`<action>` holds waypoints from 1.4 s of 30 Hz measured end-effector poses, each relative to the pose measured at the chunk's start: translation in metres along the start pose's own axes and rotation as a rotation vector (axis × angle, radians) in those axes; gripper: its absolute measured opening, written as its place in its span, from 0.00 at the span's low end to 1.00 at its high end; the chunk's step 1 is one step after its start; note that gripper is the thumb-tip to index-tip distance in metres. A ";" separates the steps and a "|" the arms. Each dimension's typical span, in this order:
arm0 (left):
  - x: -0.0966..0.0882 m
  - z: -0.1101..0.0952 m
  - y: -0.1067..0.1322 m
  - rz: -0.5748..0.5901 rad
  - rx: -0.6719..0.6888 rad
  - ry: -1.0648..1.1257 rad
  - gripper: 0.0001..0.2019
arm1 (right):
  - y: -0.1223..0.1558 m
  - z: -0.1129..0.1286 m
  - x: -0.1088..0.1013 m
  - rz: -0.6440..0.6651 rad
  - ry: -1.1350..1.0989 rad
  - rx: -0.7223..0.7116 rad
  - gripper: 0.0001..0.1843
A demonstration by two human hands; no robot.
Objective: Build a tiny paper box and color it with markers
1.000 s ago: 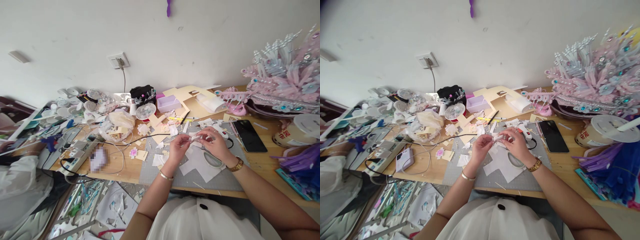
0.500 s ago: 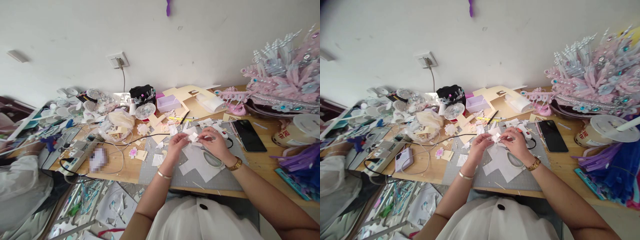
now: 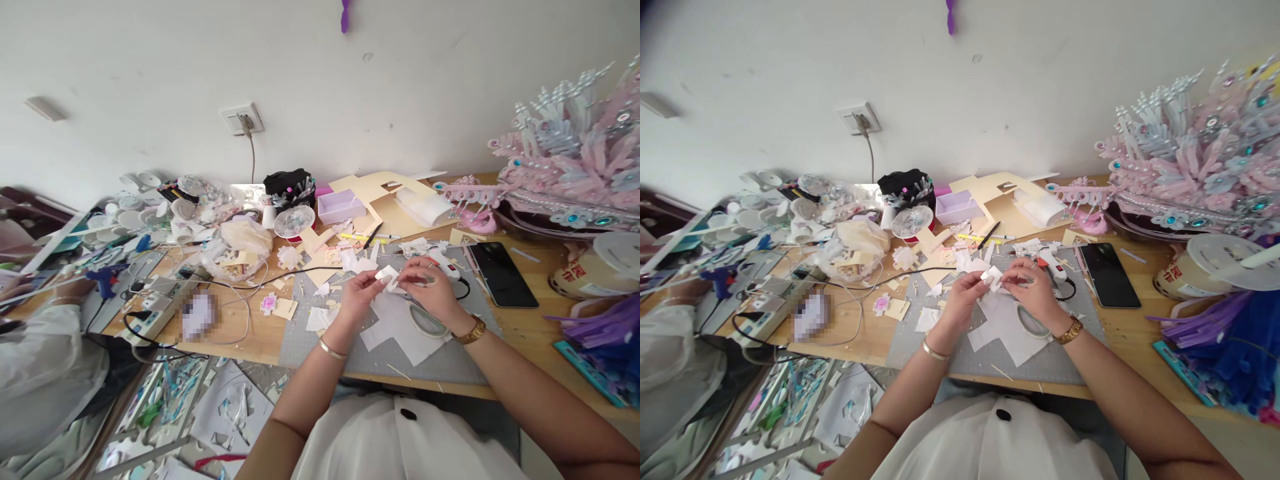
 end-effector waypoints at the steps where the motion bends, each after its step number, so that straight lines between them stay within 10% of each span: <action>1: 0.001 0.001 0.000 -0.004 -0.037 0.071 0.20 | 0.000 0.002 0.000 0.018 0.006 0.001 0.06; 9: -0.007 -0.011 -0.001 -0.242 0.007 0.169 0.21 | -0.003 0.008 -0.024 -0.019 0.001 0.118 0.19; 17: -0.001 -0.010 -0.001 -0.157 0.043 0.170 0.20 | -0.019 0.002 -0.090 -0.230 0.454 0.107 0.20; 19: 0.001 -0.009 -0.001 -0.132 0.023 0.182 0.21 | -0.021 -0.009 -0.100 -0.079 0.687 0.267 0.16; 30: -0.040 -0.057 -0.018 -0.172 0.113 0.147 0.21 | -0.026 -0.020 -0.062 0.224 1.056 0.572 0.33; 42: -0.022 -0.018 -0.031 -0.046 -0.057 0.136 0.24 | -0.020 -0.018 -0.082 -0.130 0.607 0.505 0.20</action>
Point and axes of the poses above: each hand's wrist, its own y-axis away from the middle knuckle, its own x-axis out of the palm, z = x × y, the point moved 2 cm from there along -y, towards the middle knuckle, and after that the axes turned 4 degrees about z, right-handed, at the moved point
